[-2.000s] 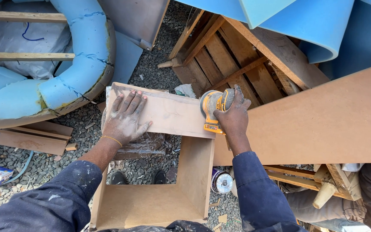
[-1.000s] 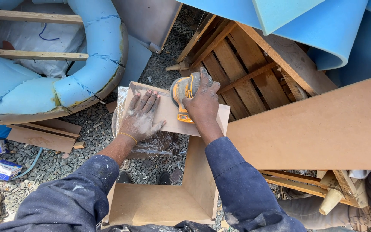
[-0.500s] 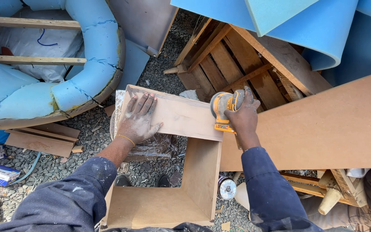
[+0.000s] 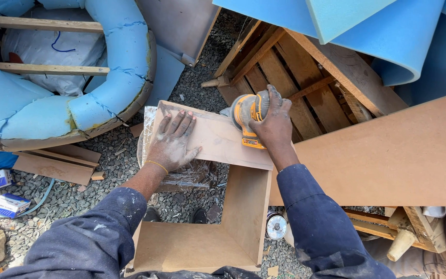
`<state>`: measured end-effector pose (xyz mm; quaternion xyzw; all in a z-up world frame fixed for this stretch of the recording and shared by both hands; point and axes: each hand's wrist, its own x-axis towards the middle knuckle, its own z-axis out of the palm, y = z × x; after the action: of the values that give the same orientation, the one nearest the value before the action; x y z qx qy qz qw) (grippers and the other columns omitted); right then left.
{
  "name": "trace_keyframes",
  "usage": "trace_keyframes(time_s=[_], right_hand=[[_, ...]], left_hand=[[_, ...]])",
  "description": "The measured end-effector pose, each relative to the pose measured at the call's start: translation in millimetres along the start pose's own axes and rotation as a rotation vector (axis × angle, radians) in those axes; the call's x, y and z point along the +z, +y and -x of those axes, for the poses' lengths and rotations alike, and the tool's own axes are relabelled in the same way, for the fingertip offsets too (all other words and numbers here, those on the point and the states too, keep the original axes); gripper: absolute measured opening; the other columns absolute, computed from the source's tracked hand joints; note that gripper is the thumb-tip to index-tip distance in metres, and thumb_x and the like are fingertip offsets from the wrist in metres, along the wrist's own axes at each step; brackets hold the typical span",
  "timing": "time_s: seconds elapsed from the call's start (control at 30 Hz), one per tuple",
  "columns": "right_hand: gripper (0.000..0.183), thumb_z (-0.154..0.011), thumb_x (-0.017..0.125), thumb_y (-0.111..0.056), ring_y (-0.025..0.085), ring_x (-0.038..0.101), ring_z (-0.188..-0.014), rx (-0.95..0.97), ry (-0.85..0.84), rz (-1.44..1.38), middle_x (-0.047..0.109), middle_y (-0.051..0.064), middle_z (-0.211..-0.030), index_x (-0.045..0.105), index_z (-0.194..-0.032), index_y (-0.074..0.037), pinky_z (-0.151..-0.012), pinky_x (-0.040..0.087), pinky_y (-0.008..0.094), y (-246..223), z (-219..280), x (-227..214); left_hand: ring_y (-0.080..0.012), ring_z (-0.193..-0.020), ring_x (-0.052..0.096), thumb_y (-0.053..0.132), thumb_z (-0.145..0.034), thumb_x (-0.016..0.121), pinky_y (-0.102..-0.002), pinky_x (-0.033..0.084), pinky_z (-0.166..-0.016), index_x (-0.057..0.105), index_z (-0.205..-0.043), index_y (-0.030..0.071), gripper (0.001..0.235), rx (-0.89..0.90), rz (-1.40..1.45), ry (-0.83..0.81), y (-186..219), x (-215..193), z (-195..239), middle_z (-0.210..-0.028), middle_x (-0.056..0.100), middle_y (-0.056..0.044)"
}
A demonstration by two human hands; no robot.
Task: The person uses an electric orbital sander to smooth the surfaces of a wooden drawer. They systematically sand the top, sides, and interior surfaces of the drawer while holding it steady with their other hand.
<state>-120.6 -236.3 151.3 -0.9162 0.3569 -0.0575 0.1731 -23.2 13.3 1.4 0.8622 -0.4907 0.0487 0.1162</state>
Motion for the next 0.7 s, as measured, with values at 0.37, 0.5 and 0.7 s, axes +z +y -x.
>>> trace_keyframes(time_s=[0.37,0.5,0.7], right_hand=[[0.095,-0.07,0.079,-0.019,0.053,0.065,-0.11,-0.111,-0.039,0.073,0.046,0.022,-0.125,0.035,-0.154,-0.029,-0.089,0.059,0.061,-48,-10,18],[0.096,-0.069,0.078,-0.016,0.054,0.065,-0.109,-0.099,-0.033,0.059,0.046,0.022,-0.124,0.036,-0.154,-0.027,-0.09,0.058,0.063,-37,-10,9],[0.1,-0.067,0.078,-0.016,0.056,0.064,-0.109,-0.041,-0.016,0.021,0.047,0.021,-0.123,0.035,-0.156,-0.029,-0.091,0.056,0.065,-8,-7,-3]], left_hand=[[-0.0256,-0.154,0.028,0.062,-0.084,0.056,-0.053,0.02,-0.124,0.04,-0.157,0.015,0.089,-0.009,0.03,-0.045,-2,0,-7,-0.163,0.038,-0.008],[-0.0261,-0.154,0.028,0.062,-0.084,0.056,-0.053,0.02,-0.124,0.039,-0.156,0.014,0.088,-0.008,0.041,-0.048,-1,0,-6,-0.162,0.037,-0.009],[-0.0271,-0.154,0.028,0.064,-0.086,0.053,-0.054,0.02,-0.124,0.038,-0.157,0.014,0.088,-0.001,0.041,-0.072,-1,-4,-7,-0.163,0.037,-0.01]])
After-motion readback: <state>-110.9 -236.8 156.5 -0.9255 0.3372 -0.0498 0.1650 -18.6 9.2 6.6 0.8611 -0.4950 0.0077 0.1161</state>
